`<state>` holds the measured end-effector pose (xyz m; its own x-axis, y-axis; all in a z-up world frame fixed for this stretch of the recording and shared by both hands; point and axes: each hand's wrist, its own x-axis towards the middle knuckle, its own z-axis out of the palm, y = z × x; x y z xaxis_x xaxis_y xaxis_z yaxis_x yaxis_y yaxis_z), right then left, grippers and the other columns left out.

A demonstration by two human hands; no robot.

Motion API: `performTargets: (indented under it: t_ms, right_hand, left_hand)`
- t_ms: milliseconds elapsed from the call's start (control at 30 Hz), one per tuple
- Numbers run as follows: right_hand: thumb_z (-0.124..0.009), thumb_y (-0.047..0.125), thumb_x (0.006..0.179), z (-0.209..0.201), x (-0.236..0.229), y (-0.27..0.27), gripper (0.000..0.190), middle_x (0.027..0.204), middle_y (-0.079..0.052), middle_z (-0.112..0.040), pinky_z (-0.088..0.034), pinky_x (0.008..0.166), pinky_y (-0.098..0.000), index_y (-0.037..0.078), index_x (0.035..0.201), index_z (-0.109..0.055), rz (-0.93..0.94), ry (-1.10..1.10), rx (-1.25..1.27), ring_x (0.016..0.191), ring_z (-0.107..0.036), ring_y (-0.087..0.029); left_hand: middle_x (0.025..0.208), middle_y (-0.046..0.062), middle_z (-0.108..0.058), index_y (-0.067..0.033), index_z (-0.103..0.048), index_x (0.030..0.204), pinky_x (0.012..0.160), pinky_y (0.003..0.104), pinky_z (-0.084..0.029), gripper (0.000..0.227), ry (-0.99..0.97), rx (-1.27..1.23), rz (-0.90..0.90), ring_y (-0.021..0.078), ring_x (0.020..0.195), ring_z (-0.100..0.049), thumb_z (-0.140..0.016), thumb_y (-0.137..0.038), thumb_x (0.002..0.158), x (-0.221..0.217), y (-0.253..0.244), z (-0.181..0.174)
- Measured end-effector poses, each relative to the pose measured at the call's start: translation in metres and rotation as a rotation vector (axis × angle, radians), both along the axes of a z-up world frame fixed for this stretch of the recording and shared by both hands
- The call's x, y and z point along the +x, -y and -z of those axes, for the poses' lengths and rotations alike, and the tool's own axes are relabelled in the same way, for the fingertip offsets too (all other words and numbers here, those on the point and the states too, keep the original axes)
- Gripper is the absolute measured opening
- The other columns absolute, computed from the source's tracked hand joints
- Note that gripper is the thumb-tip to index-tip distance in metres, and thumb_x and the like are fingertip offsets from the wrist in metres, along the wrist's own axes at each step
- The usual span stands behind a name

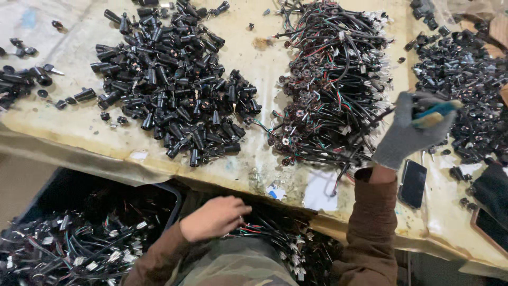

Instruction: The person repeatedly picks up small black cylindrical electronic components with attached wires from a table, uses pliers to cut the wires, and places the separated parts into bins below. The process is continuous and repetitive throughout the clip.

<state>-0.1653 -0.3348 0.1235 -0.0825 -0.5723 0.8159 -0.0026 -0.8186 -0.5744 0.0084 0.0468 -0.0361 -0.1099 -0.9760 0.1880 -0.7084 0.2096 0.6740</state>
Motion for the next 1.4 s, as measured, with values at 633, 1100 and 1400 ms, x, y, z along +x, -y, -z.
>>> performTargets:
  t_ms: [633,1100,1400]
  right_hand:
    - [-0.080,0.027,0.082,0.106,0.024,-0.168,0.029,0.087,-0.017,-0.071,-0.055,0.073,-0.0470,0.009,0.102,-0.067,-0.430,-1.280,0.500,0.085,-0.071,-0.038]
    - [-0.073,-0.002,0.067,0.117,0.023,-0.182,0.050,0.111,-0.011,-0.066,-0.055,0.081,-0.0458,0.012,0.115,-0.068,-0.408,-1.315,0.240,0.102,-0.066,-0.036]
    - [-0.089,0.022,0.068,0.131,0.017,-0.177,0.038,0.092,-0.010,-0.068,-0.054,0.070,-0.0447,0.012,0.099,-0.069,-0.306,-1.165,0.205,0.086,-0.069,-0.034]
  left_hand:
    - [0.088,0.016,-0.072,-0.0130,-0.079,0.080,0.078,0.046,-0.055,0.013,0.539,0.009,-0.124,0.0379,0.093,-0.067,-0.071,-0.007,0.072,0.175,0.291,0.063]
    - [0.115,0.009,-0.071,-0.0036,-0.060,0.126,0.095,0.033,-0.054,0.040,-0.830,-0.470,-0.442,0.0187,0.106,-0.066,-0.079,-0.019,0.095,0.139,0.213,-0.014]
    - [0.088,0.006,-0.059,0.0021,-0.060,0.134,0.080,0.032,-0.049,0.050,-1.696,-0.041,-0.160,0.0167,0.083,-0.057,-0.038,-0.037,0.113,0.025,0.127,-0.031]
